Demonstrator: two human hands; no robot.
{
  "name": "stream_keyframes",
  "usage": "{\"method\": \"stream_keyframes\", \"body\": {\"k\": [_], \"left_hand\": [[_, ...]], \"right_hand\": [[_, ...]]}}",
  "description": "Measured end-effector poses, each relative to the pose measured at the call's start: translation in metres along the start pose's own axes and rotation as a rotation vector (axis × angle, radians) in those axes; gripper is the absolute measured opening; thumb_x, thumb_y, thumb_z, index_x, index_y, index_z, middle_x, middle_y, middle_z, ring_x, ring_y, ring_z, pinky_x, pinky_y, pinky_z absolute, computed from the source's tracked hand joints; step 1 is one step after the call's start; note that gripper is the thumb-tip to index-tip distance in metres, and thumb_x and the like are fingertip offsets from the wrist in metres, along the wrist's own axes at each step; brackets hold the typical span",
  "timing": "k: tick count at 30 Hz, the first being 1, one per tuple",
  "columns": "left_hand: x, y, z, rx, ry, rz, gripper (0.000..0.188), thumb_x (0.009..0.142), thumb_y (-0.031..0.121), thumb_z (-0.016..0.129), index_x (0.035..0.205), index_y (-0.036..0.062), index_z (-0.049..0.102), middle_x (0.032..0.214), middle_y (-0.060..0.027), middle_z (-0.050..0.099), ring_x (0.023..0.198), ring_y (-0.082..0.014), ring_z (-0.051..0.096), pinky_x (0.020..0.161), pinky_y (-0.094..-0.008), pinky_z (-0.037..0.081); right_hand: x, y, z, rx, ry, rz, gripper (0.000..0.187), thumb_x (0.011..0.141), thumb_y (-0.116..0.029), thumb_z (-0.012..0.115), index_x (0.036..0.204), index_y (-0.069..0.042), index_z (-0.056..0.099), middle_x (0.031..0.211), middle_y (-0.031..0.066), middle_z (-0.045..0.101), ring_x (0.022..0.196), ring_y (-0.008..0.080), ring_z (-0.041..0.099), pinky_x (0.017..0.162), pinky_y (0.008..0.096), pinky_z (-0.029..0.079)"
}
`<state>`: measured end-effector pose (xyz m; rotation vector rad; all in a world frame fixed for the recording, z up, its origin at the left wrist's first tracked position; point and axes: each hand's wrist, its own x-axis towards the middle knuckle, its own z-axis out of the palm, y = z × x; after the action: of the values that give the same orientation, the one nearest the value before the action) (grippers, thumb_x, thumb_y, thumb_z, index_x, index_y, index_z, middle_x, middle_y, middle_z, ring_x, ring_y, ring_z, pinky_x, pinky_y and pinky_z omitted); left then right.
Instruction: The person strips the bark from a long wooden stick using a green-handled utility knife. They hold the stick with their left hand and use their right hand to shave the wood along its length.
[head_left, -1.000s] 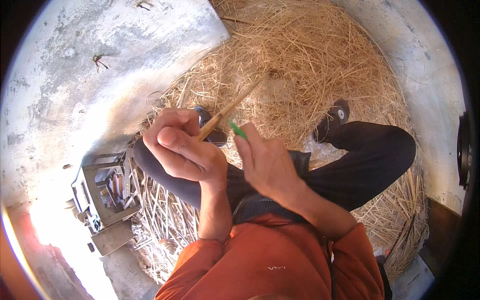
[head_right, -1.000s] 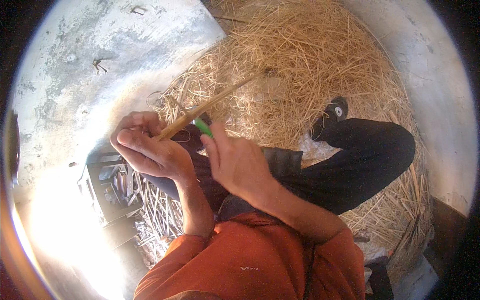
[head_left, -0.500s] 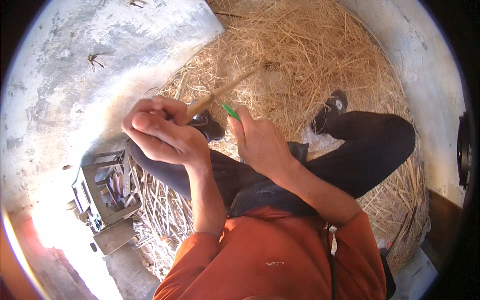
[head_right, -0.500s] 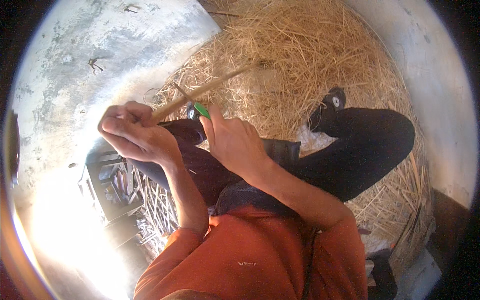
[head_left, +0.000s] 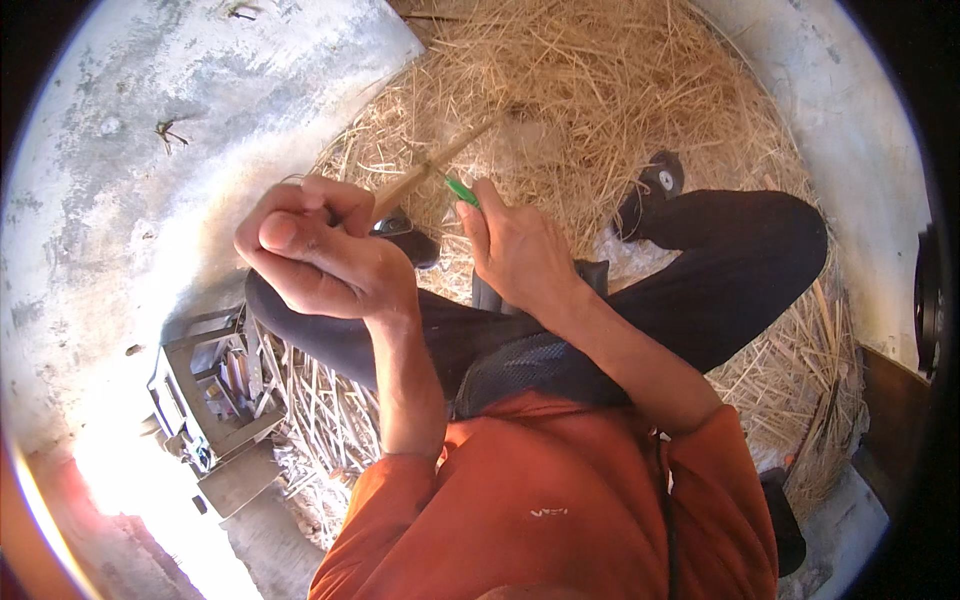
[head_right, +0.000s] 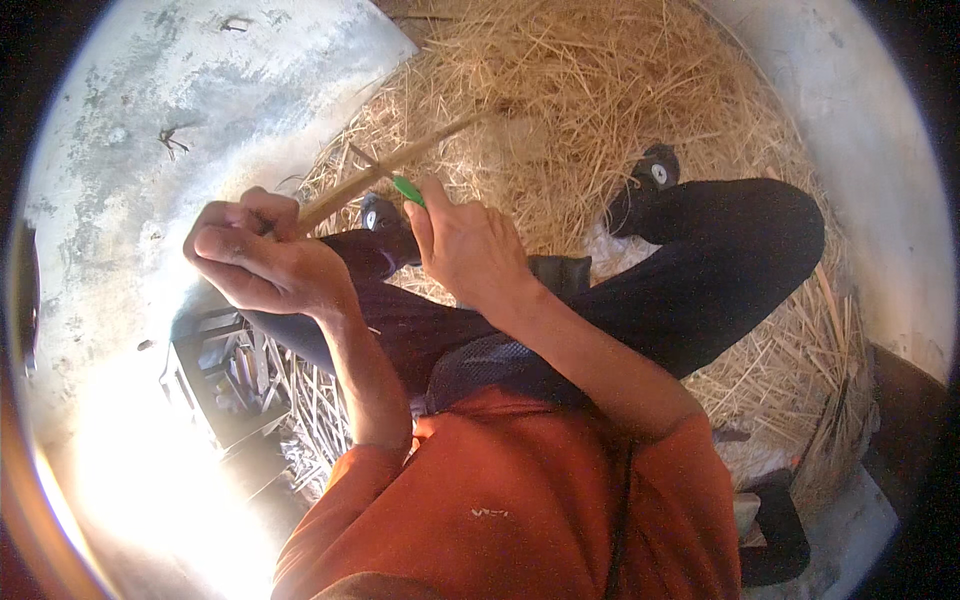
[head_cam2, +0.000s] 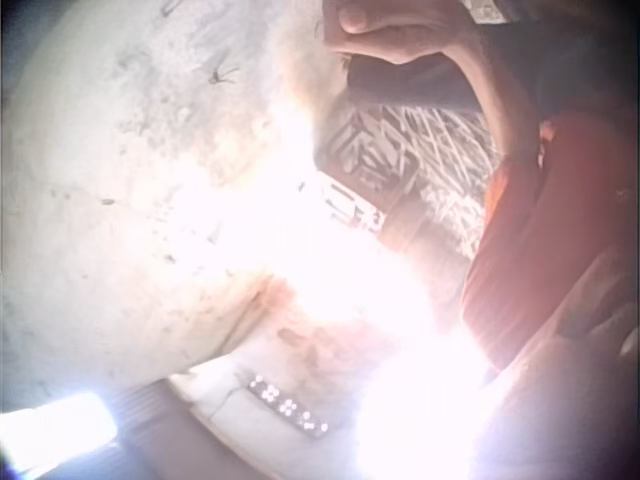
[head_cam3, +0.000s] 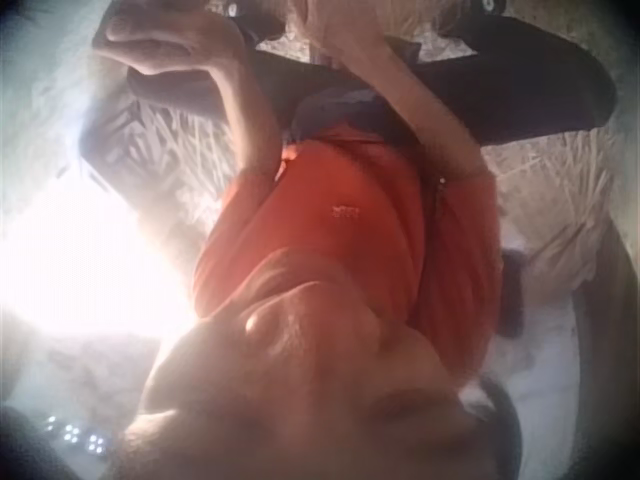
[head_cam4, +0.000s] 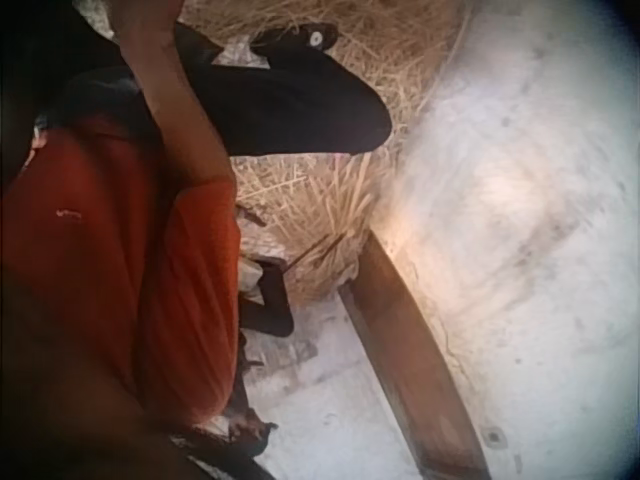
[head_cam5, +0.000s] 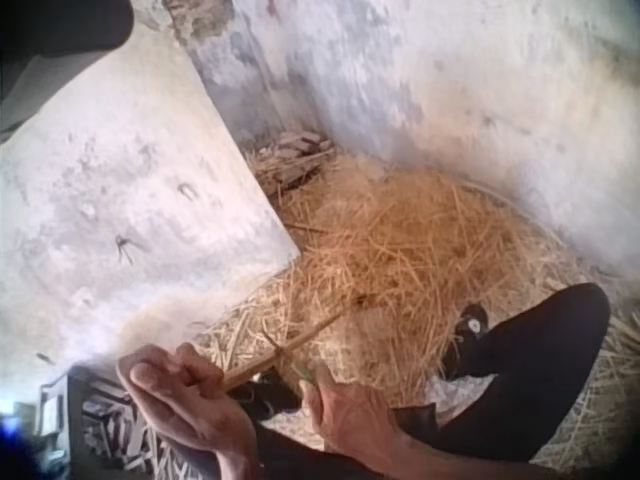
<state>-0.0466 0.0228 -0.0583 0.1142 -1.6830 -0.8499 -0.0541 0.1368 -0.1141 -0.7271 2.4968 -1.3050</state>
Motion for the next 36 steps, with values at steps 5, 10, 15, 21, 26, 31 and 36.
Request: {"method": "stream_keyframes", "body": {"k": [5,10,15,21,26,31,36], "left_hand": [[0.002,-0.001,0.0,-0.004,-0.056,0.03,0.034,0.102,0.033,0.029,0.087,0.0024,0.037,0.051,-0.0017,0.039,0.038,-0.0055,0.032,0.039,-0.0191,0.021],[0.003,0.0,0.002,-0.05,-0.05,0.001,0.035,0.102,0.033,0.03,0.087,0.0023,0.037,0.048,-0.0024,0.039,0.038,-0.0055,0.032,0.039,-0.0196,0.021],[-0.001,0.002,0.001,-0.059,-0.051,-0.002,0.035,0.102,0.033,0.03,0.088,0.002,0.038,0.049,-0.003,0.039,0.038,-0.0053,0.031,0.039,-0.0196,0.021],[-0.006,0.001,-0.001,-0.156,-0.147,0.063,0.034,0.101,0.032,0.032,0.089,0.0017,0.038,0.049,-0.0026,0.038,0.038,-0.0052,0.03,0.039,-0.0186,0.02],[-0.002,-0.005,-0.006,-0.169,-0.103,0.025,0.032,0.102,0.031,0.031,0.088,0.0029,0.038,0.049,-0.0013,0.036,0.038,-0.0051,0.029,0.039,-0.0183,0.019],[-0.001,-0.006,-0.003,-0.053,0.065,-0.076,0.032,0.102,0.03,0.029,0.087,0.0038,0.038,0.051,-0.0012,0.035,0.038,-0.0052,0.027,0.039,-0.0191,0.018],[-0.003,0.007,0.001,0.049,0.038,-0.109,0.033,0.102,0.031,0.029,0.084,0.0048,0.038,0.058,-0.0027,0.037,0.042,-0.0074,0.035,0.039,-0.0192,0.024]], "right_hand": [[0.006,0.0,-0.001,-0.041,0.012,0.014,0.026,0.096,-0.027,0.042,0.096,-0.002,0.047,0.054,0.0234,0.054,0.054,0.0443,0.056,0.047,0.053,0.043],[0.02,0.027,0.008,-0.106,0.057,0.022,0.027,0.096,-0.028,0.041,0.096,-0.002,0.048,0.055,0.0235,0.055,0.055,0.0449,0.056,0.05,0.0534,0.044],[0.023,0.025,0.009,-0.04,-0.057,0.153,0.03,0.096,-0.028,0.041,0.099,0.0,0.051,0.064,0.0264,0.058,0.065,0.0466,0.058,0.061,0.0536,0.045],[0.045,0.084,0.01,-0.203,0.016,0.228,0.033,0.096,-0.026,0.041,0.1,0.004,0.053,0.07,0.0242,0.06,0.067,0.0404,0.062,0.062,0.0474,0.049],[0.028,0.063,-0.004,0.058,-0.01,-0.063,0.034,0.096,-0.029,0.04,0.098,0.003,0.052,0.069,0.0223,0.059,0.065,0.0411,0.059,0.064,0.0518,0.045],[0.01,0.026,-0.01,0.45,-0.178,0.22,0.038,0.097,-0.036,0.037,0.098,-0.001,0.052,0.067,0.0139,0.05,0.061,0.0315,0.048,0.061,0.041,0.038],[0.016,0.053,0.031,0.16,-0.081,0.082,0.048,0.099,-0.041,0.031,0.091,0.0,0.054,0.065,0.0192,0.053,0.059,0.0373,0.052,0.058,0.0471,0.041]]}}
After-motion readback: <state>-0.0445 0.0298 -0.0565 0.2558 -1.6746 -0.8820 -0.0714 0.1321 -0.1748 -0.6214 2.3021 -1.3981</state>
